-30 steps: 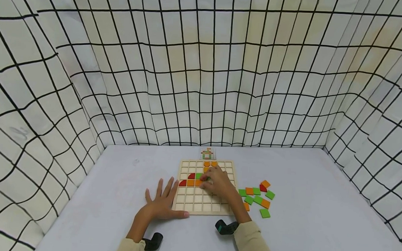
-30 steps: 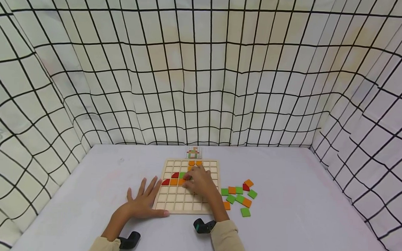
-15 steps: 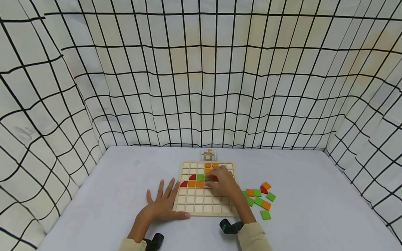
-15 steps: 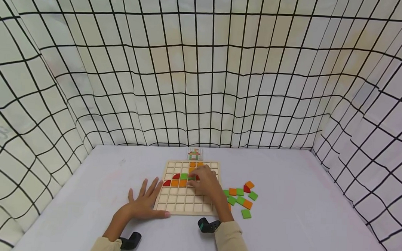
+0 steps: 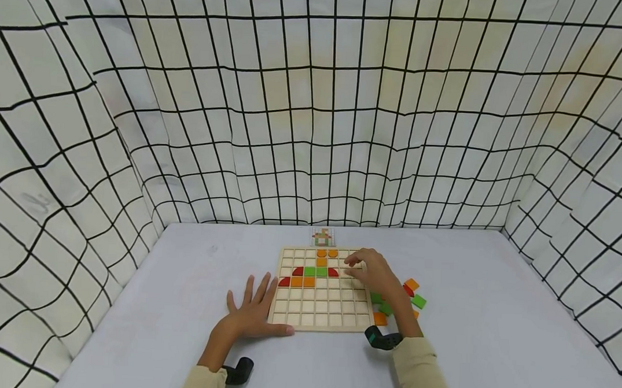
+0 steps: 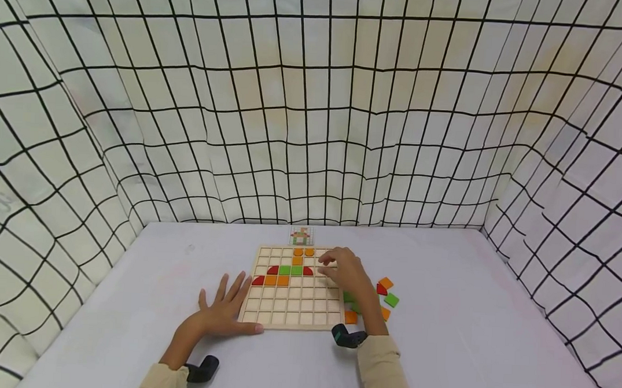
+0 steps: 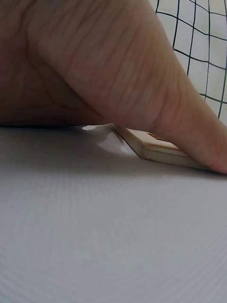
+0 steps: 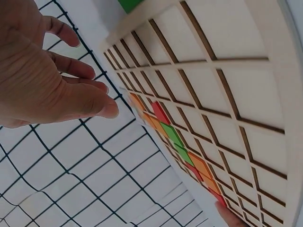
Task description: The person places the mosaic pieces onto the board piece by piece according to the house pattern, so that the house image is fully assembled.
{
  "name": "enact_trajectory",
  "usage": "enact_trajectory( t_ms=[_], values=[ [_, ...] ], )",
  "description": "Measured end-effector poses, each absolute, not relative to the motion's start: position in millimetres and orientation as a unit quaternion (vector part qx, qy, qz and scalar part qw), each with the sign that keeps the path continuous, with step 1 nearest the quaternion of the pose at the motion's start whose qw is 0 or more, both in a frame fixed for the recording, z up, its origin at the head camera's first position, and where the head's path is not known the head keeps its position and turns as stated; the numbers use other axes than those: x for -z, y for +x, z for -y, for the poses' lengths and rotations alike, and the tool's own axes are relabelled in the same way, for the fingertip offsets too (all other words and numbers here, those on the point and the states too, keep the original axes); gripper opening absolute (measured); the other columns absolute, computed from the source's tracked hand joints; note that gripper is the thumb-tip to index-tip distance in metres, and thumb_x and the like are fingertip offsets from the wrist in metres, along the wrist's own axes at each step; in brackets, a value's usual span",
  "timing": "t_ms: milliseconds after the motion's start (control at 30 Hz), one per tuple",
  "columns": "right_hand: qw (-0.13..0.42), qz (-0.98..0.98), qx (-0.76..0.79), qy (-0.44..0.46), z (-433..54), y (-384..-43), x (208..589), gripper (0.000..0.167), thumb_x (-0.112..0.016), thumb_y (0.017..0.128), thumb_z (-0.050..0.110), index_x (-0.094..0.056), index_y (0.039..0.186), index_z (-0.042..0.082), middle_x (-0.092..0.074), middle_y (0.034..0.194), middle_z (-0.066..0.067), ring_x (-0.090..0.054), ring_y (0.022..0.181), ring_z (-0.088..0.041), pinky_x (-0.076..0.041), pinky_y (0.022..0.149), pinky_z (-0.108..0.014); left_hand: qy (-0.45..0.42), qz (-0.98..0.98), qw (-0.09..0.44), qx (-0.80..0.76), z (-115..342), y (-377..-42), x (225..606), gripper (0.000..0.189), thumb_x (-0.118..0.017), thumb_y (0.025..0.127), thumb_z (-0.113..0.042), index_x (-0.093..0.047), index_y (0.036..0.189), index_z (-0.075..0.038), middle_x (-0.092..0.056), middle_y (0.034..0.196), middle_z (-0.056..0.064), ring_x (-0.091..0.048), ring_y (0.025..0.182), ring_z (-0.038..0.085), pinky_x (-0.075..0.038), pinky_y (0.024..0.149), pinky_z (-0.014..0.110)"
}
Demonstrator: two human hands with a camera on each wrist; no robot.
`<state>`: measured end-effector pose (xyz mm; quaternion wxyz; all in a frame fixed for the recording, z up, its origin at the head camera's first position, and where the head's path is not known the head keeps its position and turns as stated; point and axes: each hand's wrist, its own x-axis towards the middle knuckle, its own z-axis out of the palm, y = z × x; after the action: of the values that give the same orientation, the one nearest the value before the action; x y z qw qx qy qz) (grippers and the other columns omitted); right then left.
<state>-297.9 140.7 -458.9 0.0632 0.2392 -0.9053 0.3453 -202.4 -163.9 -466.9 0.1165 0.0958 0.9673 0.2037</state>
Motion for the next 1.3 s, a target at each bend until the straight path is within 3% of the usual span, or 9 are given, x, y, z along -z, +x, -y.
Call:
enact_trajectory(
  t_ms=[267, 667, 900, 1000, 1300],
  values=[
    [0.018, 0.911, -0.354, 0.211, -178.7, -294.4, 457.9, 0.006, -0.070, 0.091, 0.015, -0.070, 0.096, 0.011, -0.068, 0.099, -0.003, -0.060, 0.099, -0.024, -0.051, 0.091, -0.045, 0.093, -0.969, 0.119, -0.196, 164.9, -202.8, 469.1, 0.120, -0.071, 0.071, -0.070, -0.011, 0.158, -0.012, -0.001, 0.166, 0.012, 0.009, 0.149, 0.045, 0.007, 0.104, 0.078],
    [-0.049, 0.924, -0.323, 0.200, -217.4, -286.6, 459.6, 0.006, -0.072, 0.089, 0.019, -0.070, 0.093, 0.015, -0.068, 0.096, 0.002, -0.058, 0.098, -0.019, -0.048, 0.091, -0.045, 0.099, -0.965, 0.116, -0.212, 168.3, -207.9, 479.2, 0.127, -0.065, 0.066, -0.081, -0.009, 0.158, -0.014, 0.002, 0.166, 0.011, 0.015, 0.150, 0.042, 0.015, 0.104, 0.075],
    [-0.078, 0.912, -0.318, 0.247, -232.0, -286.0, 461.5, 0.016, -0.081, 0.081, 0.022, -0.073, 0.093, 0.014, -0.067, 0.096, 0.000, -0.050, 0.080, -0.017, -0.045, 0.069, -0.028, 0.101, -0.964, 0.112, -0.219, 169.6, -206.4, 476.5, 0.127, -0.063, 0.066, -0.083, -0.011, 0.158, -0.013, 0.000, 0.166, 0.012, 0.013, 0.149, 0.043, 0.016, 0.103, 0.076],
    [-0.076, 0.910, -0.319, 0.254, -233.9, -287.2, 462.5, 0.016, -0.081, 0.081, 0.019, -0.073, 0.093, 0.013, -0.066, 0.095, -0.001, -0.049, 0.077, -0.017, -0.043, 0.066, -0.025, 0.101, -0.965, 0.113, -0.215, 168.7, -205.4, 472.1, 0.125, -0.066, 0.068, -0.080, -0.011, 0.158, -0.012, 0.000, 0.166, 0.013, 0.013, 0.149, 0.044, 0.015, 0.103, 0.077],
    [-0.031, 0.922, -0.299, 0.243, -235.5, -292.6, 473.0, 0.019, -0.079, 0.082, 0.016, -0.072, 0.099, 0.011, -0.068, 0.096, 0.000, -0.051, 0.086, -0.014, -0.044, 0.075, -0.028, 0.100, -0.967, 0.119, -0.202, 164.0, -204.1, 466.6, 0.121, -0.072, 0.072, -0.070, -0.011, 0.158, -0.011, 0.000, 0.166, 0.013, 0.012, 0.149, 0.045, 0.009, 0.103, 0.078]
  ],
)
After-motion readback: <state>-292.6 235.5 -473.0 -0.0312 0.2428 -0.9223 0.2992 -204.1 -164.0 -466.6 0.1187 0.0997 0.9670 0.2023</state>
